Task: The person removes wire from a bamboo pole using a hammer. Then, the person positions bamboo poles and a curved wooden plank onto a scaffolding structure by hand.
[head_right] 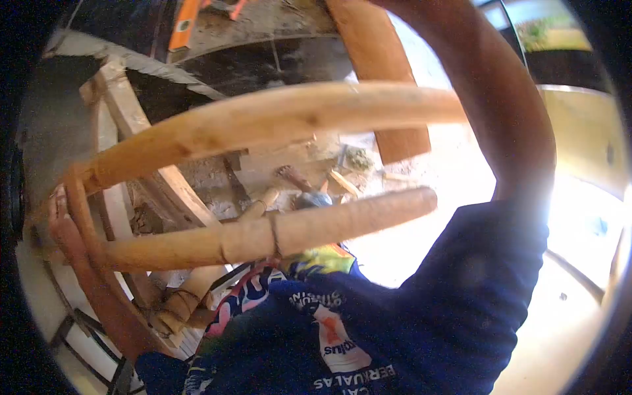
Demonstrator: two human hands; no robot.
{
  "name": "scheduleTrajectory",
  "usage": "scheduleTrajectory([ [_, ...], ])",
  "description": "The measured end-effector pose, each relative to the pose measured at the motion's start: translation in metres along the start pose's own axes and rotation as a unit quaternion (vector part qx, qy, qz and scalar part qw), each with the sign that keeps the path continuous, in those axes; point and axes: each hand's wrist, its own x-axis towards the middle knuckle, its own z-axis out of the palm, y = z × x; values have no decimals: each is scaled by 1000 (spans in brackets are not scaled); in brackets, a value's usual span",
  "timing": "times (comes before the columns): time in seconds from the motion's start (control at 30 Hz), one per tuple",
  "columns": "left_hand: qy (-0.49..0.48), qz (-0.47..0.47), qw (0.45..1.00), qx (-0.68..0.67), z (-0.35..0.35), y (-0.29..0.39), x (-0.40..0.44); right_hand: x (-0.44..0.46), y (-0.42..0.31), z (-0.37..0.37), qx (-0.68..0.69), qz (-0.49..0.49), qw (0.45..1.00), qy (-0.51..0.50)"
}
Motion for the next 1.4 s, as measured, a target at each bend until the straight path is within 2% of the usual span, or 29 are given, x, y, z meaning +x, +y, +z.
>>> scheduleTrajectory([
  [0.07, 7, -4, 999, 32, 3, 9, -6, -55, -8, -31, 8, 114, 992, 56],
  [0.1, -2, 9, 1000, 29, 4, 7, -7, -80, -2, -47, -17, 53, 996, 69],
  [0.17, -9, 40, 998, 39, 0, -8, 3, -142, 0, -72, -46, 4, 996, 83],
  [0.2, -14, 62, 997, 41, -3, -14, 7, -181, -4, -77, -17, 110, 980, 167],
  [0.27, -33, 65, 997, 16, -4, -19, 12, -264, -4, -85, -41, 294, 919, 260],
  [0.3, -50, 60, 997, -7, -4, -20, 14, -302, -8, -83, -95, 375, 882, 271],
  [0.37, -45, 64, 997, 10, -5, -18, 14, -351, -43, -65, -5, 521, 796, 308],
  [0.4, -37, 57, 997, 31, -5, -18, 15, -392, -50, -45, 75, 541, 763, 344],
  [0.43, -43, 67, 996, 26, -5, -20, 18, -430, -61, -26, 83, 594, 738, 310],
  [0.5, -31, 129, 984, 122, -8, -32, 29, -500, -87, 27, 137, 681, 658, 291],
  [0.57, -38, 147, 984, 94, -6, -46, 43, -571, -123, 83, 164, 742, 607, 232],
  [0.63, -48, 146, 986, 62, -6, -58, 55, -608, -171, 128, 203, 780, 548, 223],
  [0.7, -56, 124, 990, 37, -6, -47, 46, -625, -211, 154, 186, 794, 560, 150],
  [0.77, -51, 125, 987, 83, -10, -37, 33, -633, -236, 172, 176, 808, 558, 69],
  [0.9, -48, 125, 990, 52, -10, -45, 35, -639, -252, 197, 217, 790, 573, 20],
  [0.93, -44, 122, 991, 41, -9, -47, 35, -644, -252, 203, 218, 790, 572, 20],
  [1.0, -41, 120, 991, 34, -10, -48, 33, -654, -249, 216, 181, 738, 650, 13],
  [1.1, -31, 143, 987, 65, -12, -34, 15, -661, -243, 220, 167, 741, 651, 11],
  [1.17, -19, 100, 993, 59, -11, -24, 3, -659, -236, 214, 164, 742, 650, 6],
  [1.4, -24, 93, 994, 51, -11, -47, 14, -666, -236, 210, 146, 743, 653, -33],
])
